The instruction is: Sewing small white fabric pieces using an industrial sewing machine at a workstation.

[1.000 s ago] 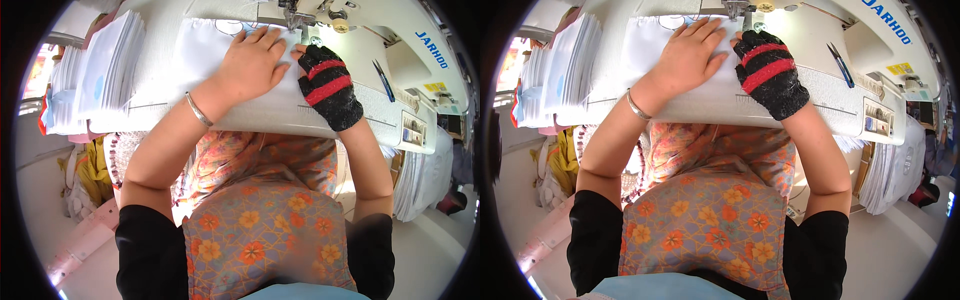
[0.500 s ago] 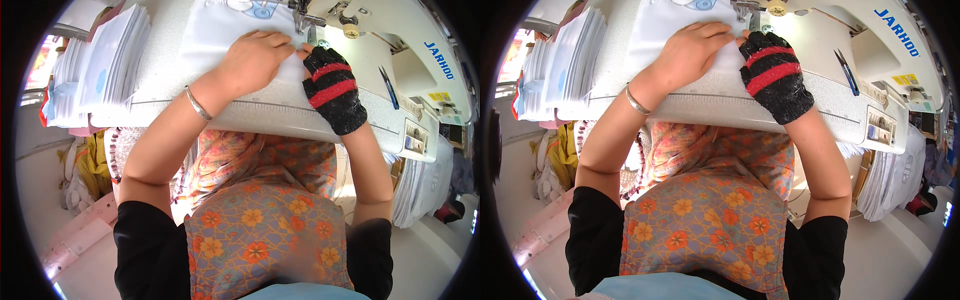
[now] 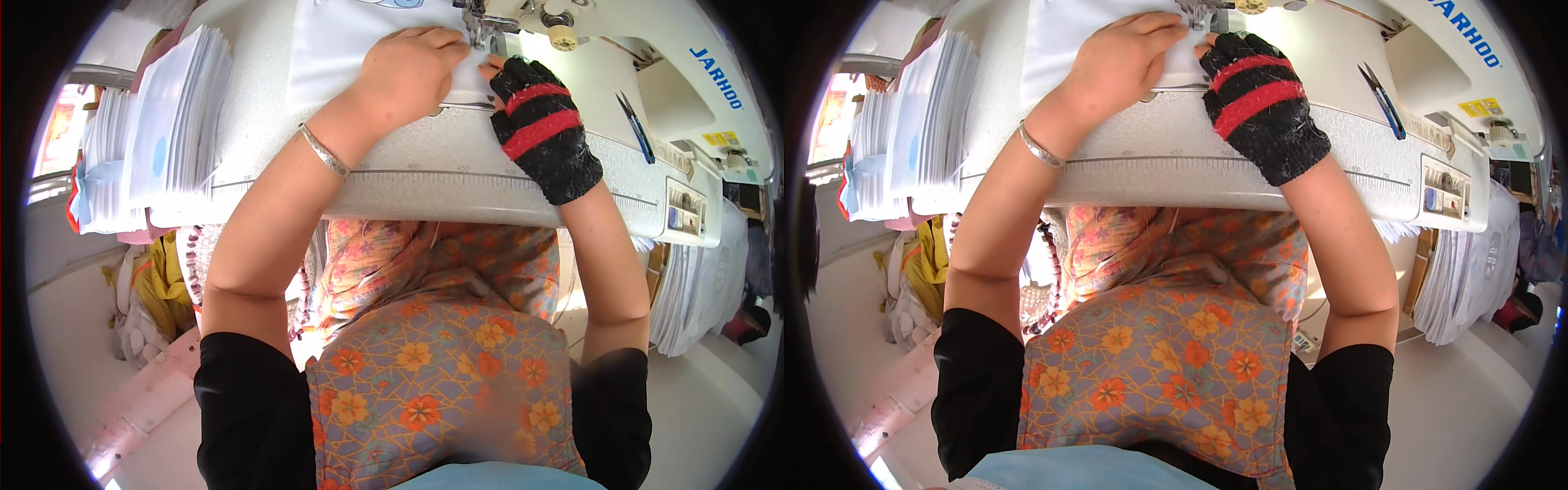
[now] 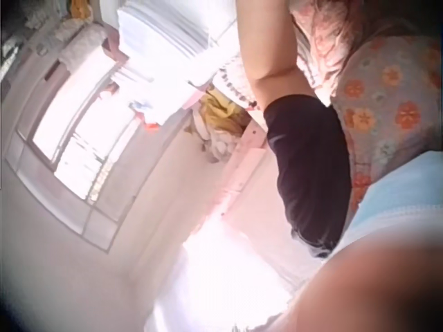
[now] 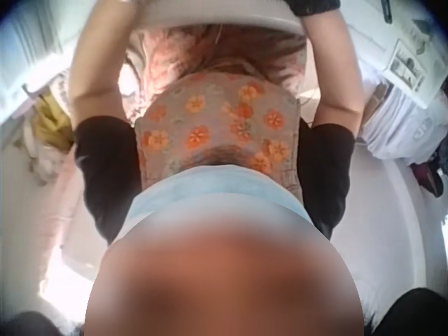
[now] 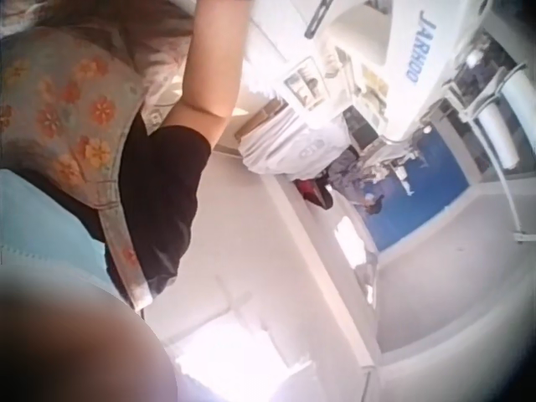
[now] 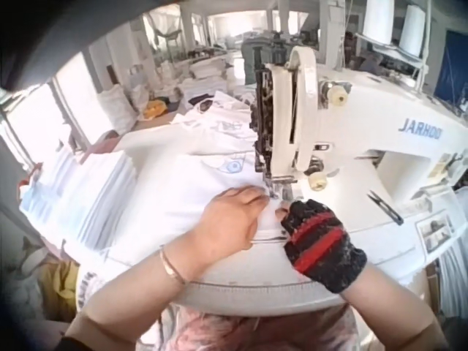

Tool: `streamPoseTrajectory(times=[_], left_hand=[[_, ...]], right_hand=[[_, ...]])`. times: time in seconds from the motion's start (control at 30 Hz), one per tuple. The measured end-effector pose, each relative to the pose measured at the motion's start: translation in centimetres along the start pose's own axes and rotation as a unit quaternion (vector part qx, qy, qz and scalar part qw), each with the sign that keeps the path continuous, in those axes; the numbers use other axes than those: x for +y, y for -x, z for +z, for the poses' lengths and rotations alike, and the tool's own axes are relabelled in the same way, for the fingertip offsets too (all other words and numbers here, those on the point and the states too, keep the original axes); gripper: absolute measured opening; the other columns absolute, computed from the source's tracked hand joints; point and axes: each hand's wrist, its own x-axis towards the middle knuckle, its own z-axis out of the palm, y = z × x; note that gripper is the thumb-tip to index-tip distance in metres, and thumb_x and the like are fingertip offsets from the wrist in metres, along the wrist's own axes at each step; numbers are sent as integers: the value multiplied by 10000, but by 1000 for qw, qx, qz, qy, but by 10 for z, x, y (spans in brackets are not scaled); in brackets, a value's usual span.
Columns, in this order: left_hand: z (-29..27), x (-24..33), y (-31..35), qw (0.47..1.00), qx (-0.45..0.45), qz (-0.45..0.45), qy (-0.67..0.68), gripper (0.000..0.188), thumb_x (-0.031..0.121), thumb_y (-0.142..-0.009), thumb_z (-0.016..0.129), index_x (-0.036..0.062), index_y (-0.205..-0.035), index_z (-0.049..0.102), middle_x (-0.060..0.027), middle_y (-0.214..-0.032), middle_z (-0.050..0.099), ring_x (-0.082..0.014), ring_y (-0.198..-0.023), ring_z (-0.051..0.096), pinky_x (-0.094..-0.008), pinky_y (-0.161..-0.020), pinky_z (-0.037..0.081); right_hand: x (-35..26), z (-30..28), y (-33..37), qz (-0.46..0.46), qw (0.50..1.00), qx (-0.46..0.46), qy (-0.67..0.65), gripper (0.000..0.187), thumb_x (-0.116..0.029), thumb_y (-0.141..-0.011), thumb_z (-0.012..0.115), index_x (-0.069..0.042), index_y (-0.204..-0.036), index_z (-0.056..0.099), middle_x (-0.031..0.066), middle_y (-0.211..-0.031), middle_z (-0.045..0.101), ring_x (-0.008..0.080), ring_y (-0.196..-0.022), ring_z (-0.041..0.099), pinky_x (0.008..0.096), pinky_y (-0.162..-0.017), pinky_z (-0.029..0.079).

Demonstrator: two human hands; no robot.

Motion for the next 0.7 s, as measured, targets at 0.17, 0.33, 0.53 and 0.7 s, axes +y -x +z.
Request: streamPoseTrajectory(times=[0.17, 0.33, 0.53, 0.7], left_hand=[[1, -1, -2, 1000, -12, -19, -5, 344, 81, -823, 589, 94, -1153, 688, -34, -1196, 651, -246, -1085, 620, -372, -936, 517], [-8, -4, -9, 999, -43, -8, 10, 310, 105, -832, 591, 50, -1125, 676, -106, -1162, 649, -290, -1062, 623, -395, -903, 524], [-60, 19, -32, 984, -179, -7, -2, 247, 92, -814, 583, 3, -1034, 650, -190, -1089, 646, -342, -952, 657, -427, -826, 546], [-48, -3, -17, 952, -303, 30, -31, 342, 151, -886, 585, 97, -1216, 657, -66, -1273, 616, -258, -1185, 572, -379, -991, 487]], right_hand=[[-1, -1, -1, 2, 1000, 4, -10, 437, -11, -759, 602, -76, -1190, 620, 128, -1215, 624, 351, -1024, 598, 445, -923, 486], [2, 3, -2, -9, 1000, 15, -5, 419, -7, -766, 595, -66, -1180, 620, 133, -1202, 627, 358, -1010, 595, 448, -914, 487], [-1, -10, -3, 15, 998, 37, -50, 315, -38, -829, 599, -59, -1139, 649, 137, -1197, 634, 352, -1050, 596, 436, -939, 480], [-4, -3, -2, 15, 996, 13, -86, 231, -116, -858, 647, -61, -1081, 676, 121, -1157, 649, 337, -1035, 610, 415, -914, 496]])
